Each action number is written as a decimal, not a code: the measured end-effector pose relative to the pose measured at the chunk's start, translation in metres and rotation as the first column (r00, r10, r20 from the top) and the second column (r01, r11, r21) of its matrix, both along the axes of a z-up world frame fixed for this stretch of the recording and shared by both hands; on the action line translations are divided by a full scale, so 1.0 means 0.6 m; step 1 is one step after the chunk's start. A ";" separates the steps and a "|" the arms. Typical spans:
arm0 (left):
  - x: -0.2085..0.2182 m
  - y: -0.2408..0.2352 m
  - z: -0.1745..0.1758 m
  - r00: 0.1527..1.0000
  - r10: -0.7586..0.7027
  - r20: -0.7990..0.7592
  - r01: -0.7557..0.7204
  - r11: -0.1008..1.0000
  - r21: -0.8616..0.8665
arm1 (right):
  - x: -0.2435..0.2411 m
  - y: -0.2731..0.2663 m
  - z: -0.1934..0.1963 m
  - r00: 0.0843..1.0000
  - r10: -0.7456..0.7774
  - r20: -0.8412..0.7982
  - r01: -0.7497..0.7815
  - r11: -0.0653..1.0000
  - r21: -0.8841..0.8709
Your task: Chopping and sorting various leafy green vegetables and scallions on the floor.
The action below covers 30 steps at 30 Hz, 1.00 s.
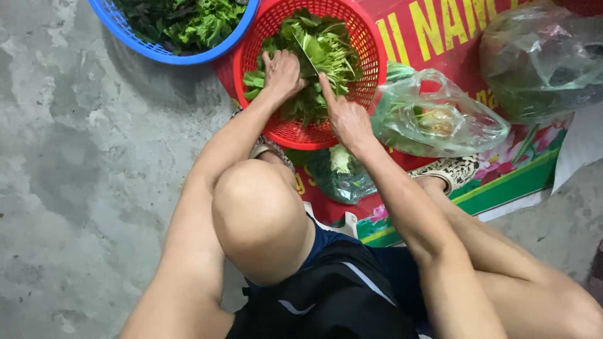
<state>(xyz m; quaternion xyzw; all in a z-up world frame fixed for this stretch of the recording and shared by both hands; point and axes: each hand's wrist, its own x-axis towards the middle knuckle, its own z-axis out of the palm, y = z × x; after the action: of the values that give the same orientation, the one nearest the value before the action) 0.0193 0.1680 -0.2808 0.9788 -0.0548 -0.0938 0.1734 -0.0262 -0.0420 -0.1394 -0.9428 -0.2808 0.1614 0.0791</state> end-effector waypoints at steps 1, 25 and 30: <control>-0.001 -0.003 0.010 1.000 -0.004 0.019 0.005 0.999 -0.054 | 0.011 0.005 -0.026 1.000 -0.001 0.000 0.001 1.000 0.006; 0.000 0.086 0.083 0.979 0.176 0.108 -0.131 0.933 -0.335 | -0.011 -0.045 0.100 0.993 -0.095 -0.068 0.109 0.962 0.251; 0.057 0.009 0.115 0.989 0.051 0.137 -0.008 0.954 -0.299 | -0.022 -0.048 0.122 0.983 -0.181 -0.006 0.175 0.945 0.275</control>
<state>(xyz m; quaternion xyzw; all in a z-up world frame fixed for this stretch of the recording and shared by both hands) 0.0534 0.1731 -0.2116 0.9464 -0.0659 -0.0113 0.3159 -0.0394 -0.0706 -0.0659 -0.9457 -0.2149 0.1037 0.2207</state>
